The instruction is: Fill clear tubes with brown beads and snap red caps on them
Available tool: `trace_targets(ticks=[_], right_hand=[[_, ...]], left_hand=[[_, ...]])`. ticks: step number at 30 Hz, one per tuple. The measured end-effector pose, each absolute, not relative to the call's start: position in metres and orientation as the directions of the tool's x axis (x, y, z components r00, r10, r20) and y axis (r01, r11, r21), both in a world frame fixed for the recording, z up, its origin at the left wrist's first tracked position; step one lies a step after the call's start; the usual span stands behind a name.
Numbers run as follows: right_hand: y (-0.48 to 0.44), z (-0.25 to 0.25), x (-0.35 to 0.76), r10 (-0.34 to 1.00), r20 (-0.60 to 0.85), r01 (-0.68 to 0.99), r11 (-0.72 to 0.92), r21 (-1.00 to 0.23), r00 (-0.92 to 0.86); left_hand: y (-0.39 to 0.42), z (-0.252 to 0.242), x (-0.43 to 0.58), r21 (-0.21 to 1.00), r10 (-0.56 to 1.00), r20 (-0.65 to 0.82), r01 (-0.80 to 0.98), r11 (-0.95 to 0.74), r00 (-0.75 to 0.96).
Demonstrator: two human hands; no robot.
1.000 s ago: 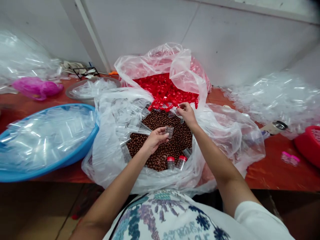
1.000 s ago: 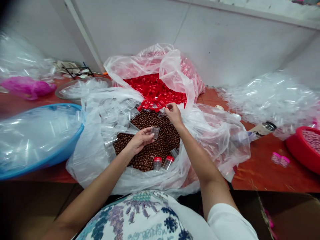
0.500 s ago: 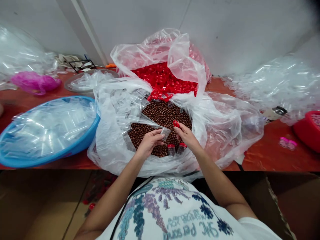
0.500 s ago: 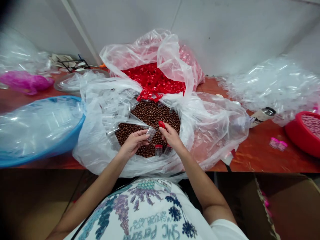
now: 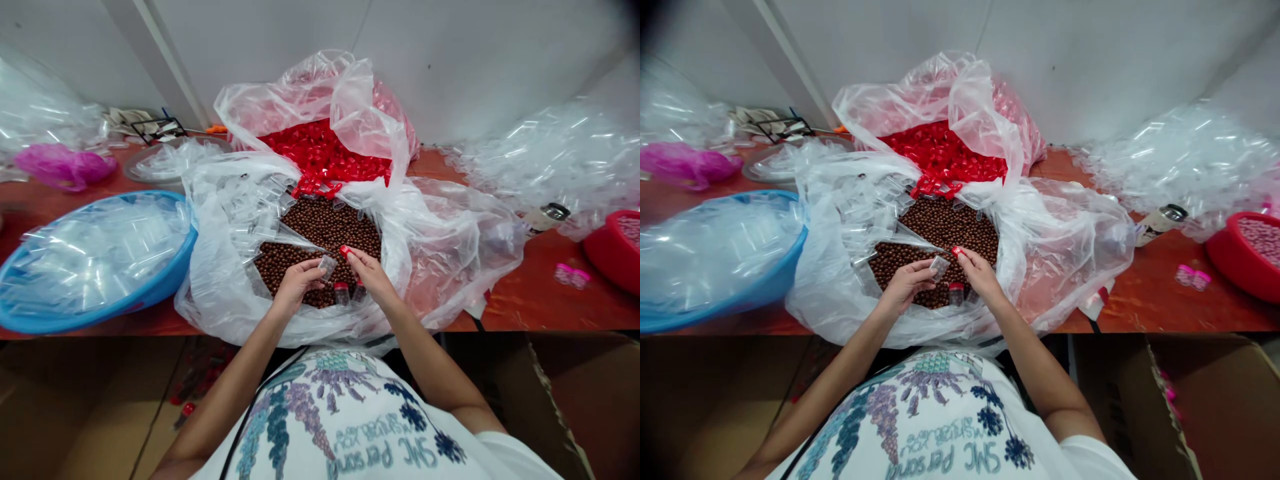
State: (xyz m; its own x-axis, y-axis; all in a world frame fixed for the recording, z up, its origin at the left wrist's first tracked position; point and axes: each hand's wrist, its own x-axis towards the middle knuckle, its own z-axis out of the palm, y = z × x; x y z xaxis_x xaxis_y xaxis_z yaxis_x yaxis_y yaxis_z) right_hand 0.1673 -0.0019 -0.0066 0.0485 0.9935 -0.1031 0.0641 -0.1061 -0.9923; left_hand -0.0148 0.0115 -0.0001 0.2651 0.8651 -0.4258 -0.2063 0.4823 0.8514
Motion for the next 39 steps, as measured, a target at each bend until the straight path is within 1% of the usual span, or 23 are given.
trace_targets(ticks=[2,4,8,12,18,21,25,28,30,32,33,35,37,39], right_hand=[[-0.003,-0.009,0.166,0.992,-0.124,0.066,-0.127,-0.99,0.036],[-0.004,-0.011,0.164,0.997,-0.078,0.112,-0.08,-0.991,0.022],[-0.007,-0.006,0.163,0.994,0.104,0.231,0.111,-0.967,-0.041],[-0.013,0.002,0.164,0.961,0.265,0.283,0.277,-0.918,-0.082],[-0.02,0.002,0.167,0.907,0.403,0.401,0.418,-0.815,-0.126],[-0.021,0.0,0.168,0.878,0.449,0.443,0.472,-0.762,-0.165],[-0.022,-0.003,0.165,0.835,0.491,0.542,0.539,-0.645,-0.247],[-0.024,-0.006,0.158,0.827,0.474,0.594,0.552,-0.585,-0.302],[-0.026,-0.006,0.154,0.821,0.448,0.598,0.567,-0.567,-0.353],[-0.03,-0.006,0.151,0.824,0.423,0.588,0.565,-0.579,-0.376],[-0.032,-0.006,0.151,0.843,0.407,0.587,0.537,-0.606,-0.352],[-0.036,-0.009,0.154,0.918,0.332,0.593,0.394,-0.702,-0.217],[-0.04,-0.014,0.157,0.979,0.182,0.565,0.199,-0.8,-0.087],[-0.043,-0.017,0.159,0.997,0.062,0.507,0.081,-0.858,-0.054]], left_hand=[[0.01,-0.001,-0.014,0.859,0.872,-0.4,-0.217,0.464,0.283],[0.009,-0.001,-0.013,0.866,0.876,-0.372,-0.226,0.446,0.306],[0.006,-0.003,-0.012,0.88,0.89,-0.304,-0.257,0.399,0.34],[0.005,-0.004,-0.013,0.896,0.909,-0.262,-0.268,0.354,0.324],[0.003,-0.005,-0.011,0.901,0.886,-0.255,-0.237,0.363,0.388],[0.001,-0.007,-0.01,0.908,0.909,-0.215,-0.27,0.321,0.358],[-0.002,-0.004,-0.007,0.906,0.926,-0.173,-0.314,0.284,0.337],[-0.004,0.001,0.0,0.865,0.911,-0.214,-0.365,0.345,0.353],[-0.006,0.003,0.005,0.819,0.882,-0.299,-0.376,0.433,0.365],[-0.007,0.005,0.01,0.782,0.854,-0.379,-0.37,0.501,0.357],[-0.007,0.006,0.011,0.776,0.852,-0.399,-0.371,0.511,0.339],[-0.006,0.006,0.011,0.786,0.877,-0.394,-0.393,0.477,0.276],[-0.005,0.007,0.01,0.808,0.903,-0.363,-0.405,0.429,0.231],[-0.004,0.006,0.008,0.823,0.909,-0.345,-0.39,0.414,0.235]])
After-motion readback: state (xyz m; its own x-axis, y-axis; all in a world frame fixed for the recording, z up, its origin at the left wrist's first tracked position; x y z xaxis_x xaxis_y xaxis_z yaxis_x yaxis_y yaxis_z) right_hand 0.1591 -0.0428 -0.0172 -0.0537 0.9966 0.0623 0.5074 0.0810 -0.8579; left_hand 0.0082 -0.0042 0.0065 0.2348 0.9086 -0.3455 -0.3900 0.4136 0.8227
